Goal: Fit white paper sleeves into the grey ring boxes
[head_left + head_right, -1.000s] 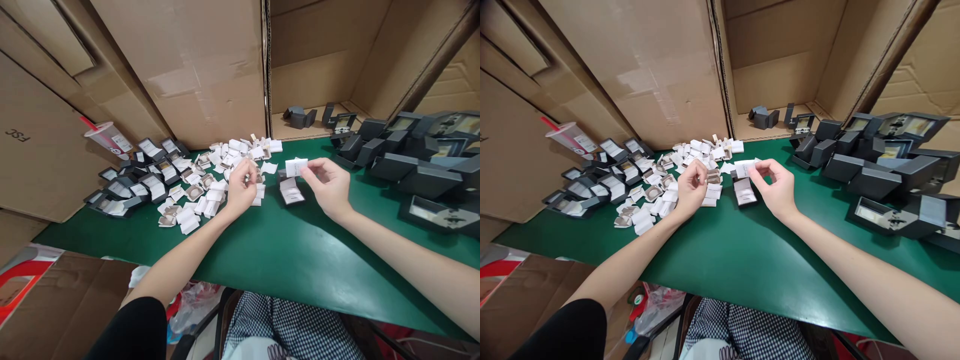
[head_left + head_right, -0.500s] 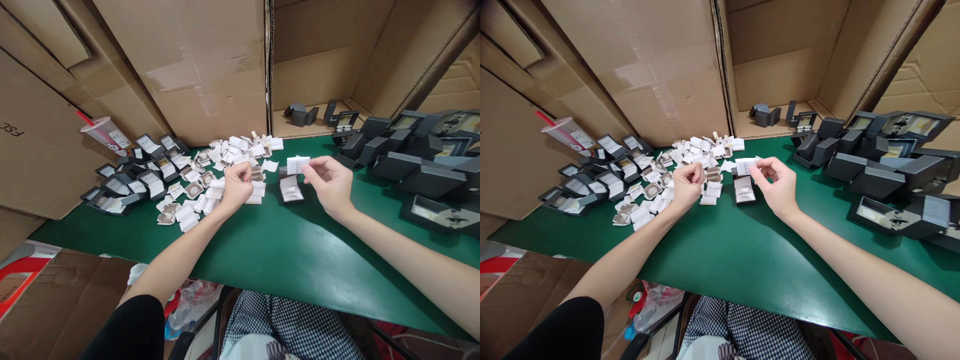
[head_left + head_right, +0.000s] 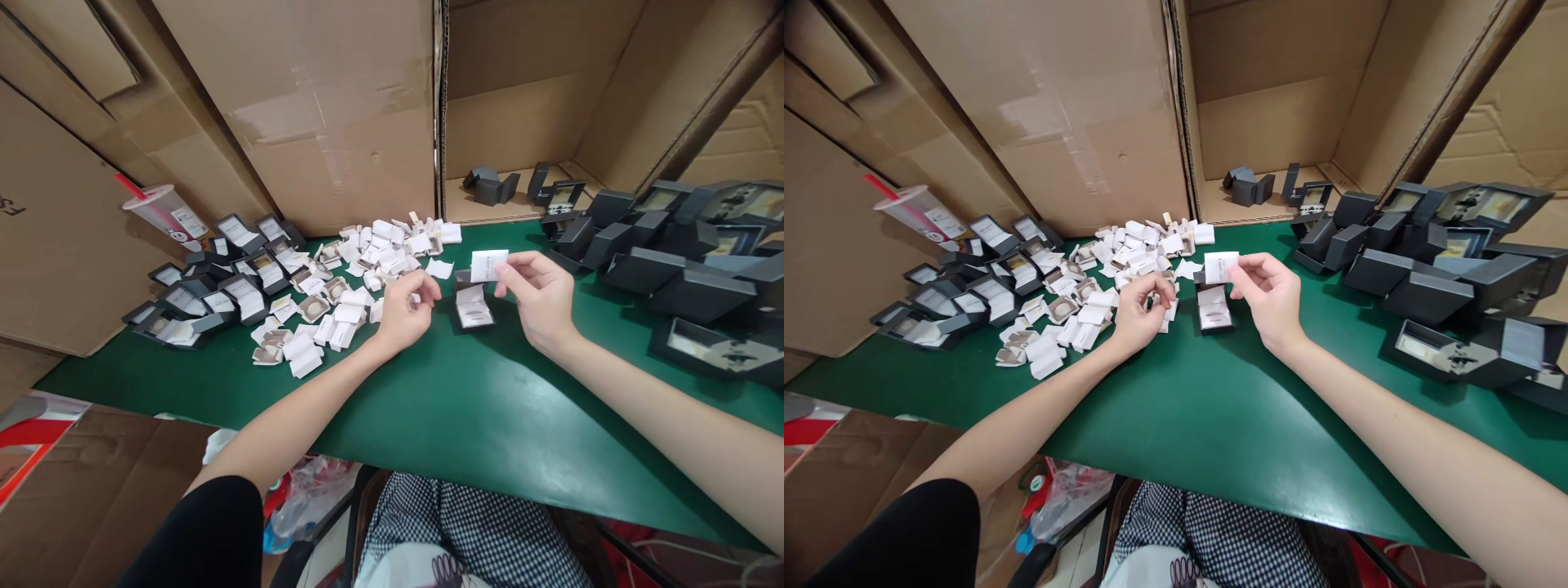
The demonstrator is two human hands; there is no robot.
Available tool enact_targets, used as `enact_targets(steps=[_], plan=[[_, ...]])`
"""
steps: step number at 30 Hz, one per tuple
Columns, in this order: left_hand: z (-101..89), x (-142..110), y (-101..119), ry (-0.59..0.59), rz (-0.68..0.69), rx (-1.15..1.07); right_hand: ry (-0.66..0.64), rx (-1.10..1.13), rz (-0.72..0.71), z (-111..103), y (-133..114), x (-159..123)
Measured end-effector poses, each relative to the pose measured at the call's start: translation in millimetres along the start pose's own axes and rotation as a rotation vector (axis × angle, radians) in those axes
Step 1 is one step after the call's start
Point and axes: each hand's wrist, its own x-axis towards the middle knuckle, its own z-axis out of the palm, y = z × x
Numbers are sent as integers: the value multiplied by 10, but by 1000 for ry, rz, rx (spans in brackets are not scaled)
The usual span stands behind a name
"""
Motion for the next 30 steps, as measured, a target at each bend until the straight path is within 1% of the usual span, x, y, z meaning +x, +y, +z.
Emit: enact_targets(steps=[3, 5, 7, 9, 15, 19, 22, 26, 28, 30], plan=[[5, -1, 43, -14, 60, 1, -22, 147, 118, -29, 55, 67], [4, 1, 48, 28, 60, -1, -32, 199, 171, -55, 97, 107], [-5, 0, 35, 72, 24, -4, -30, 227, 215, -79, 132, 136], [-21, -2, 11, 81, -36, -34, -29, 244, 242, -101, 159, 156], [-65, 7, -41, 24, -239, -163, -99, 212, 241, -150, 206, 195], [-58, 5, -20, -13, -270, -152, -91, 226, 263, -156, 196, 206], [-42, -7, 1, -37, -215, -91, -113, 248, 269, -143, 177, 197], [-16, -14, 11, -36, -21, -2, -170, 232, 247, -111, 159, 162], [0, -16, 11, -72, 44, 45, -195, 214, 240, -94, 149, 141], [17, -20, 4, -137, 79, 84, -218, 202, 238, -80, 135, 120]])
